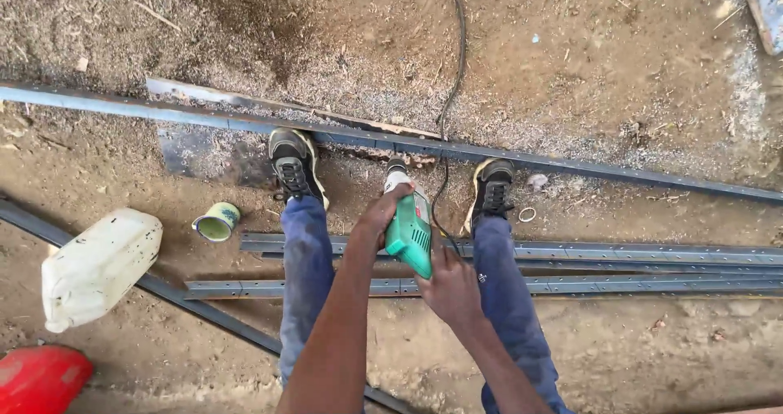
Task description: Drilling holes into metal beams using a handheld power drill on a dirt floor.
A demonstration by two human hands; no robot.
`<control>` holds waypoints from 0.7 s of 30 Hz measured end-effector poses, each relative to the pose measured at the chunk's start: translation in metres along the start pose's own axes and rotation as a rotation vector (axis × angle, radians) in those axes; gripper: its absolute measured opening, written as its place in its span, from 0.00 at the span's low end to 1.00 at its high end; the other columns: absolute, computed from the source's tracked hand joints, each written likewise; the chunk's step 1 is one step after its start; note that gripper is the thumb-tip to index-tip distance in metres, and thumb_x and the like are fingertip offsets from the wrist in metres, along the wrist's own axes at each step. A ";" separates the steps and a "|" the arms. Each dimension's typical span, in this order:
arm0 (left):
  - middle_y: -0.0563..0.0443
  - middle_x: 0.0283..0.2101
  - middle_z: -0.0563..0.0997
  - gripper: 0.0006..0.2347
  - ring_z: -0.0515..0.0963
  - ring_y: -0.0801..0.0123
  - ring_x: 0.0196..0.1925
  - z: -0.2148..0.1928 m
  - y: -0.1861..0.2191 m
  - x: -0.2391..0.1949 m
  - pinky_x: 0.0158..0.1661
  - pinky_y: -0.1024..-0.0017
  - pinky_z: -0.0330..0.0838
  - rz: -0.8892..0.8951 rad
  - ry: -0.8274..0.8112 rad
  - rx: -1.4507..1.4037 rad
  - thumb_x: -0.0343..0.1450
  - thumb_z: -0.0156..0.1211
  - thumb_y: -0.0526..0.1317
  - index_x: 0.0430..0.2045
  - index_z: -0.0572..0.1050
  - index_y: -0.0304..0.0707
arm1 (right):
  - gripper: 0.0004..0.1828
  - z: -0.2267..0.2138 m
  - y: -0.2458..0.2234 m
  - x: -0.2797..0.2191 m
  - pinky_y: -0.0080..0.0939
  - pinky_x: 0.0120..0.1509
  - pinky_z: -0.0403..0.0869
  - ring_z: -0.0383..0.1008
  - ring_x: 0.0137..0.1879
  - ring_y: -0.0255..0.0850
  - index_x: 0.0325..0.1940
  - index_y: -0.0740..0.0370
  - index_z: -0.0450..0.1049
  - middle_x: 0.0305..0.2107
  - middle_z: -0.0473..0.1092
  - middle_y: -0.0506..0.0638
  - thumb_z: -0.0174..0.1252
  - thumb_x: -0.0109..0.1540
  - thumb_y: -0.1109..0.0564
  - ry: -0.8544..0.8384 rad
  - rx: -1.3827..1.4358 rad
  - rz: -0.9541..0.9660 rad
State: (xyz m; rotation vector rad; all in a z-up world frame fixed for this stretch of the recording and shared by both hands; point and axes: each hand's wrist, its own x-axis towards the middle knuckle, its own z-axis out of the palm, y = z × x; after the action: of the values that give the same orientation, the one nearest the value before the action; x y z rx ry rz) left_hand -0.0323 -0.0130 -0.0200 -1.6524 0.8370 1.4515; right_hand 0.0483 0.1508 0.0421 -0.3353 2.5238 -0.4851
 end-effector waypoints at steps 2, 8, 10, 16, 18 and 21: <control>0.33 0.37 0.80 0.32 0.84 0.47 0.39 0.005 -0.004 0.005 0.39 0.50 0.81 0.003 -0.007 -0.011 0.55 0.77 0.47 0.48 0.74 0.24 | 0.35 -0.005 -0.002 0.004 0.58 0.32 0.80 0.81 0.32 0.60 0.53 0.66 0.74 0.30 0.75 0.59 0.73 0.48 0.45 0.004 0.021 0.001; 0.35 0.37 0.80 0.33 0.84 0.48 0.37 0.002 -0.017 0.020 0.37 0.53 0.81 0.011 -0.011 -0.034 0.56 0.78 0.48 0.51 0.71 0.28 | 0.36 -0.010 0.001 0.004 0.60 0.35 0.80 0.82 0.36 0.61 0.58 0.65 0.71 0.33 0.76 0.62 0.71 0.50 0.48 -0.051 0.060 0.038; 0.34 0.39 0.80 0.35 0.84 0.47 0.39 0.006 -0.016 0.023 0.38 0.52 0.82 -0.008 -0.007 -0.011 0.56 0.77 0.49 0.54 0.69 0.29 | 0.40 -0.017 0.000 0.007 0.66 0.38 0.81 0.82 0.39 0.65 0.65 0.68 0.68 0.35 0.77 0.68 0.70 0.50 0.53 -0.104 0.106 0.074; 0.35 0.39 0.80 0.34 0.85 0.48 0.39 0.007 -0.007 0.014 0.40 0.52 0.83 -0.027 -0.023 0.003 0.57 0.76 0.48 0.54 0.68 0.29 | 0.49 -0.035 -0.012 0.021 0.66 0.48 0.82 0.81 0.48 0.67 0.75 0.63 0.57 0.44 0.76 0.70 0.69 0.54 0.51 -0.334 0.108 0.209; 0.34 0.39 0.80 0.34 0.85 0.48 0.38 0.005 -0.005 0.013 0.37 0.52 0.83 -0.024 -0.003 0.013 0.57 0.76 0.49 0.54 0.69 0.29 | 0.50 -0.045 -0.019 0.026 0.67 0.51 0.81 0.80 0.50 0.68 0.77 0.64 0.54 0.46 0.75 0.72 0.70 0.55 0.52 -0.433 0.115 0.234; 0.33 0.42 0.80 0.35 0.84 0.48 0.42 0.001 -0.003 0.012 0.42 0.53 0.83 0.011 -0.014 0.050 0.59 0.74 0.50 0.57 0.68 0.27 | 0.49 -0.033 -0.015 0.025 0.67 0.48 0.82 0.80 0.48 0.67 0.77 0.65 0.54 0.47 0.75 0.70 0.68 0.57 0.49 -0.415 0.142 0.228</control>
State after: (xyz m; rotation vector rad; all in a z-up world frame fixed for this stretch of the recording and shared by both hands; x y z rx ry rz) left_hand -0.0288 -0.0101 -0.0318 -1.6010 0.8684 1.4367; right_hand 0.0116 0.1384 0.0626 -0.0804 2.0796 -0.4492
